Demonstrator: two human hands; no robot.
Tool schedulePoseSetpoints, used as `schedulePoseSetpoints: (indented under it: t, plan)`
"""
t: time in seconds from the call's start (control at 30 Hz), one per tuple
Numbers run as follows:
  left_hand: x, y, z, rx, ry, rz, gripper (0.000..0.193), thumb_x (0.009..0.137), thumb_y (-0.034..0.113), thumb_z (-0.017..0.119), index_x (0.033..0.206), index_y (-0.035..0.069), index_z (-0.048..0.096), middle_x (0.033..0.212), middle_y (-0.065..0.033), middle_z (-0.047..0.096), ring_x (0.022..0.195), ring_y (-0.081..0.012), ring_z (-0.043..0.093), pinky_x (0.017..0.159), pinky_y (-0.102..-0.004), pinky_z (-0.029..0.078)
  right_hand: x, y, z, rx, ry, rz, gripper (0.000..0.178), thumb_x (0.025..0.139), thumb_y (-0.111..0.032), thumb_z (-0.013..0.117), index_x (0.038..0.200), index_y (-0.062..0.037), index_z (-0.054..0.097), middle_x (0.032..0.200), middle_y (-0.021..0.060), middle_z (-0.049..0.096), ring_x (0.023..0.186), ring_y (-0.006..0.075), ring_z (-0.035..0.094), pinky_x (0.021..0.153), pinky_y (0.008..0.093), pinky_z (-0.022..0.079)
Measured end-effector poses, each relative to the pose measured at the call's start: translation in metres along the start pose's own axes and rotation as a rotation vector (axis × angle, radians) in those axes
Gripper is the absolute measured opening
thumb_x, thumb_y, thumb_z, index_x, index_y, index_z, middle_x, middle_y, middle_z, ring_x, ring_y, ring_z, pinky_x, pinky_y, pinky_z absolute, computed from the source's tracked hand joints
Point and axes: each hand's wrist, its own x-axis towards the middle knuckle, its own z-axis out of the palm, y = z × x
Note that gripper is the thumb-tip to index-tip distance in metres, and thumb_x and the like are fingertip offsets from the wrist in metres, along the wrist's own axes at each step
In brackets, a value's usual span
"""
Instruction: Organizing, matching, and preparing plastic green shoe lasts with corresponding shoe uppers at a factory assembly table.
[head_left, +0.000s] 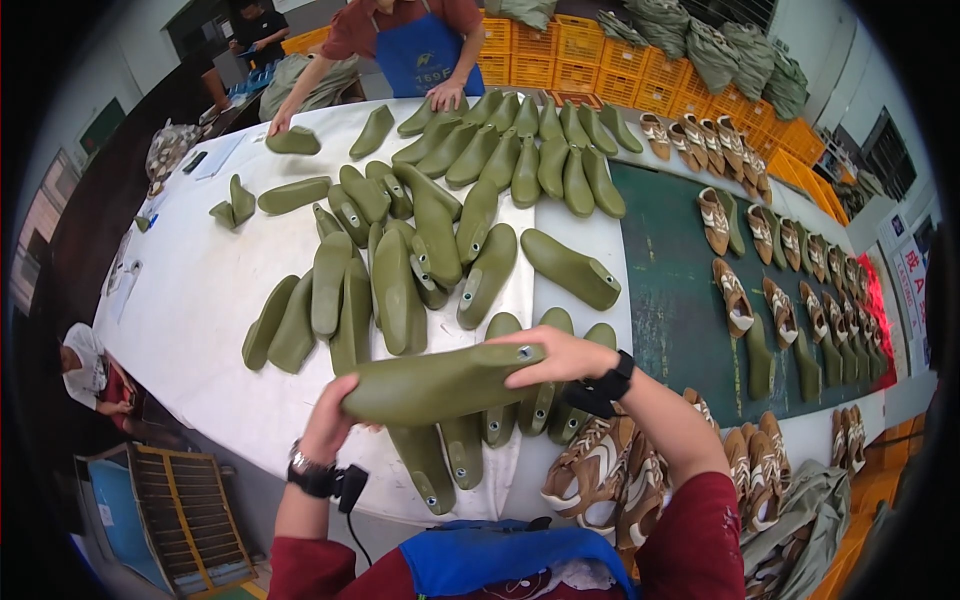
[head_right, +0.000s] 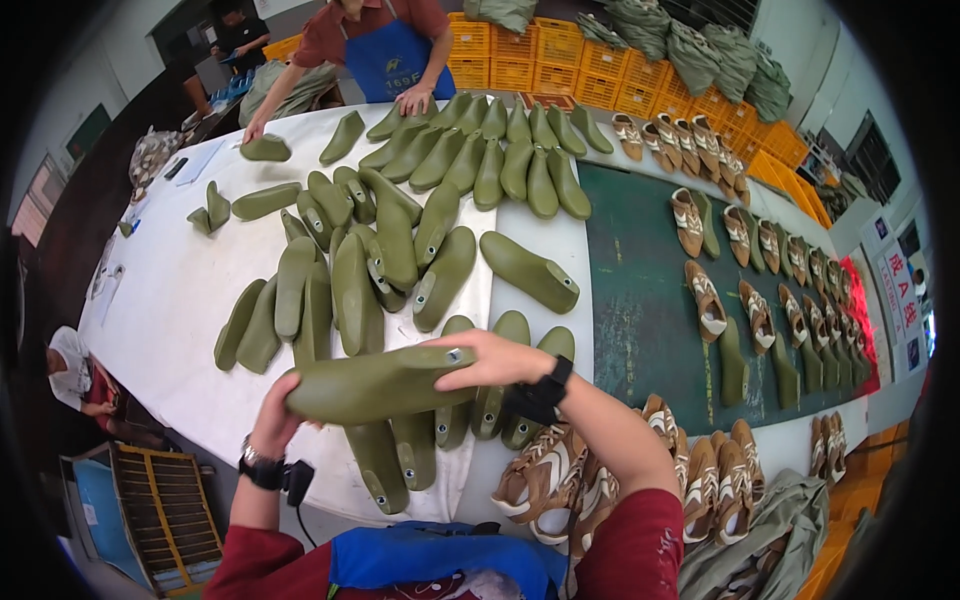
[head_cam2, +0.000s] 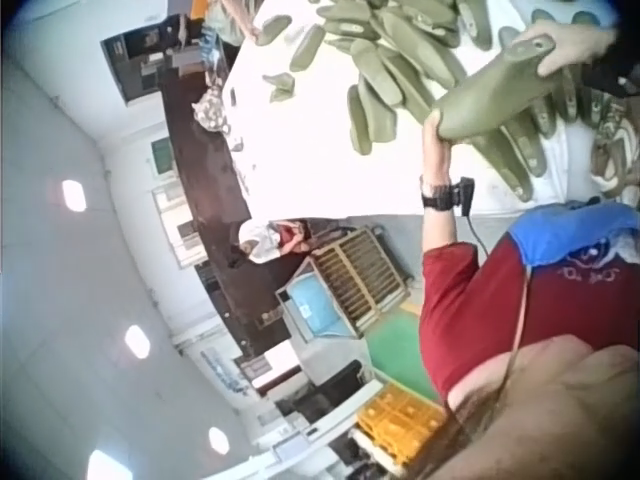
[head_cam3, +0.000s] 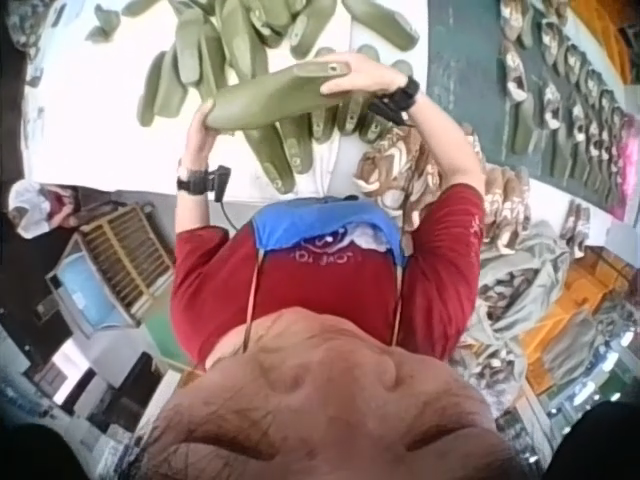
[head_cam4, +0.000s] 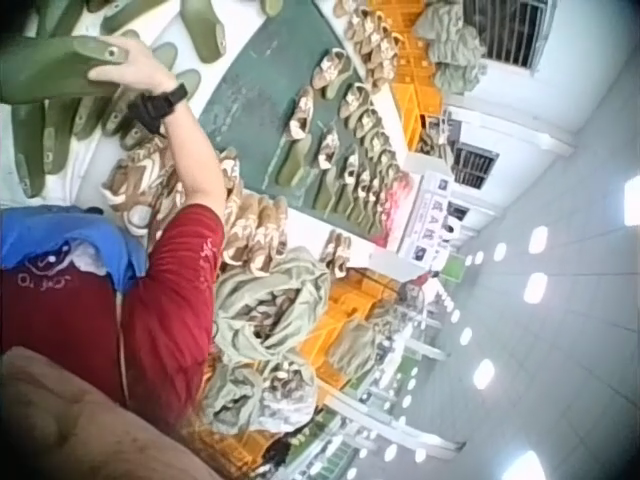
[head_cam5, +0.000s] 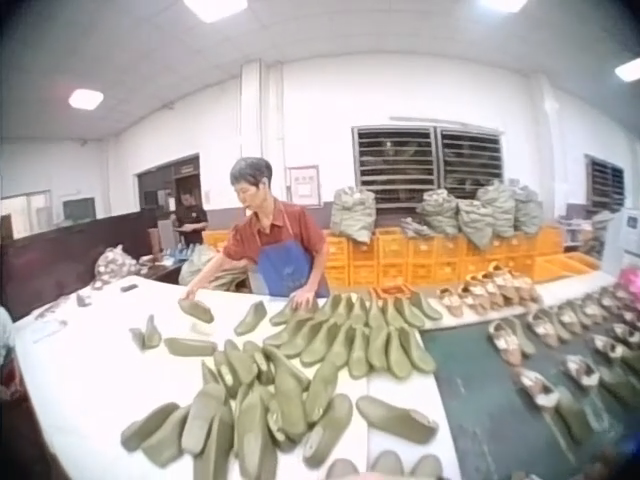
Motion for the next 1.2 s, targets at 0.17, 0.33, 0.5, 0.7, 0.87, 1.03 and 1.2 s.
schedulePoseSetpoints:
  t: [0.17, 0.33, 0.5, 0.7, 0.87, 1.03, 1.2]
  plan:
    - [0.061, -0.014, 0.043, -0.118, -0.275, -0.008, 0.044, 0.094, 0.038, 0.043, 0.115, 0.001, 0.053, 0.106, -0.0129, 0.062, 0.096, -0.0210, 0.061, 0.083, -0.0328, 0.049, -0.076, 0.060, -0.014, 1.099, 0.444, 0.233, 0.051, 0.085, -0.016, 0.062, 0.129, -0.0015, 0.042, 0.119, 0.0085, 0.056, 0.104, 0.0203, 0.057, 0.090, 0.0348, 0.048]
    - [0.087, -0.038, 0.005, 0.168, 0.092, 0.016, 0.028, 0.090, 0.023, 0.055, 0.111, 0.005, 0.058, 0.107, -0.0078, 0.063, 0.101, -0.0150, 0.058, 0.088, -0.0292, 0.044, -0.104, 0.086, -0.079, 0.344, 0.808, 0.196, 0.050, 0.082, -0.021, 0.066, 0.123, 0.0011, 0.048, 0.113, 0.0089, 0.058, 0.100, 0.0154, 0.057, 0.087, 0.0297, 0.046]
    - [0.111, -0.084, -0.072, 0.805, 0.535, 0.337, 0.041, 0.080, 0.016, 0.065, 0.115, 0.000, 0.053, 0.114, -0.0133, 0.057, 0.108, -0.0250, 0.053, 0.095, -0.0344, 0.040, -0.112, 0.174, -0.124, -0.634, 0.997, 0.273, 0.055, 0.075, -0.020, 0.071, 0.123, -0.0044, 0.051, 0.108, 0.0133, 0.062, 0.096, 0.0250, 0.061, 0.083, 0.0313, 0.047]
    - [0.114, -0.090, -0.061, 1.312, 0.652, 0.553, 0.058, 0.071, 0.020, 0.072, 0.119, -0.001, 0.047, 0.122, -0.0215, 0.048, 0.113, -0.0370, 0.046, 0.098, -0.0412, 0.037, -0.065, 0.183, -0.138, -1.049, 0.883, 0.572, 0.061, 0.062, -0.033, 0.079, 0.109, -0.0066, 0.049, 0.103, 0.0134, 0.054, 0.095, 0.0346, 0.055, 0.075, 0.0430, 0.048]
    - [0.145, -0.102, -0.025, 1.106, 0.566, 0.402, 0.087, 0.069, 0.024, 0.074, 0.137, 0.002, 0.026, 0.123, -0.0261, 0.045, 0.112, -0.0398, 0.046, 0.095, -0.0405, 0.039, -0.043, 0.194, -0.168, -1.168, 1.069, 0.635, 0.071, 0.064, -0.028, 0.079, 0.122, -0.0078, 0.044, 0.110, 0.0163, 0.050, 0.096, 0.0358, 0.053, 0.076, 0.0424, 0.049]
    - [0.155, -0.106, -0.026, 1.073, 0.677, 0.348, 0.098, 0.066, 0.024, 0.075, 0.142, 0.009, 0.015, 0.118, -0.0259, 0.048, 0.104, -0.0389, 0.052, 0.088, -0.0414, 0.044, -0.016, 0.171, -0.153, -1.515, 1.103, 0.398, 0.075, 0.069, -0.020, 0.075, 0.132, -0.0087, 0.038, 0.122, 0.0199, 0.046, 0.104, 0.0372, 0.049, 0.079, 0.0408, 0.048]
    - [0.105, -0.062, -0.006, -0.402, 0.204, -0.030, 0.054, 0.083, 0.020, 0.062, 0.128, 0.003, 0.039, 0.116, -0.0154, 0.054, 0.102, -0.0258, 0.056, 0.085, -0.0386, 0.049, 0.008, 0.115, -0.079, -0.427, 0.482, 0.289, 0.068, 0.078, -0.021, 0.068, 0.135, -0.0036, 0.034, 0.110, 0.0158, 0.056, 0.090, 0.0240, 0.060, 0.072, 0.0316, 0.050]
